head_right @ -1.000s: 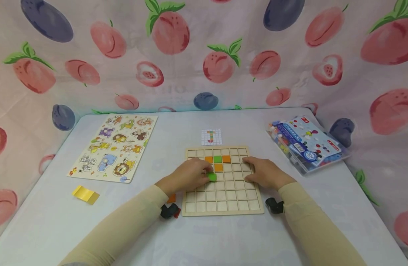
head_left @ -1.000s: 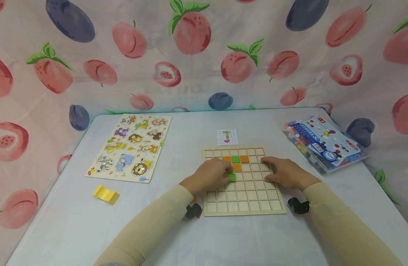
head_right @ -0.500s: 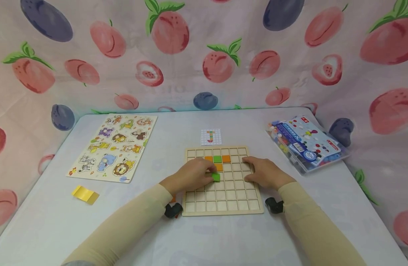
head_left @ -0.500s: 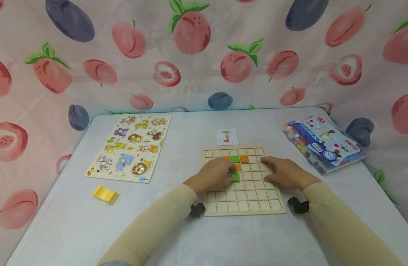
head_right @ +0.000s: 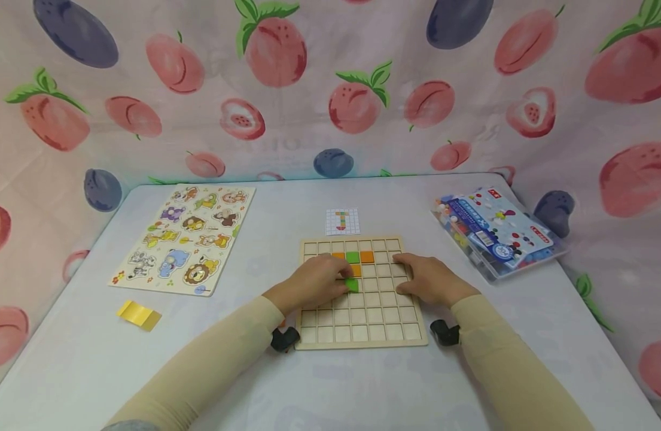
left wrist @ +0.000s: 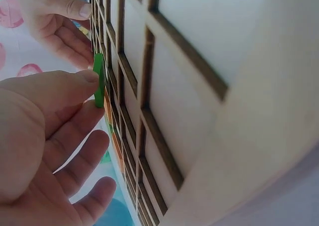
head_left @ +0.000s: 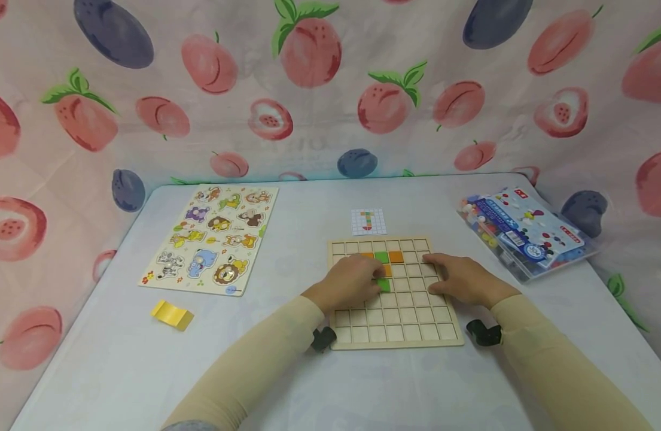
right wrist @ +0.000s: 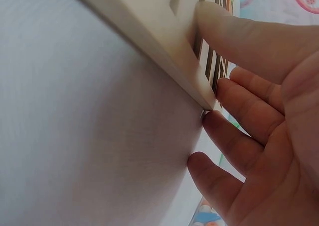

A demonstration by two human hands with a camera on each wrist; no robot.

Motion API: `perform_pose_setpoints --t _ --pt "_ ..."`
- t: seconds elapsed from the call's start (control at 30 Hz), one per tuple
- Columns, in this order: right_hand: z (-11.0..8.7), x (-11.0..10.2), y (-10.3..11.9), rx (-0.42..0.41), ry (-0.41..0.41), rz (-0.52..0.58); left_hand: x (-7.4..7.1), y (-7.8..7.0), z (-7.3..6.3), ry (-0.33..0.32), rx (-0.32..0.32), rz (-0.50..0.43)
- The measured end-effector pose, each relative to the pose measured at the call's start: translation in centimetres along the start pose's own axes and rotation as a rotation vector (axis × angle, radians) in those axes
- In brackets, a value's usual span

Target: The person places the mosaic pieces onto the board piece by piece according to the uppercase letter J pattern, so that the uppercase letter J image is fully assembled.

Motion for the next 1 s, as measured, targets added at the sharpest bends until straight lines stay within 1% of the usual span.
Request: perform_pose_setpoints --t 0.17,0.33,0.77,1.0 --pt "0.05 0.03 -0.06 0.004 0.004 0.011 -0.07 0.08 0.0 0.0 -0.011 -0.003" --pt "0.07 0.05 -0.07 0.017 0.012 0.016 -0.06 0.15 0.12 -0.001 -0.012 0.014" --pt "0.03 0.08 -0.17 -0.01 -0.007 0.003 0.05 0.12 0.56 0.005 -0.006 0.03" --pt "0.01 0.0 -0.14 -0.014 -0.005 0.002 -0.06 0.0 0.53 0.007 -0.002 0.039"
Point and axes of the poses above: each hand's wrist, its own z-axis towards the middle knuckle, its own x-axis out of the palm, y = z × x, the point moved 5 cm from there along z, towards the middle knuckle, and after that the axes turned 7 degrees about y, right-handed, at the moved point
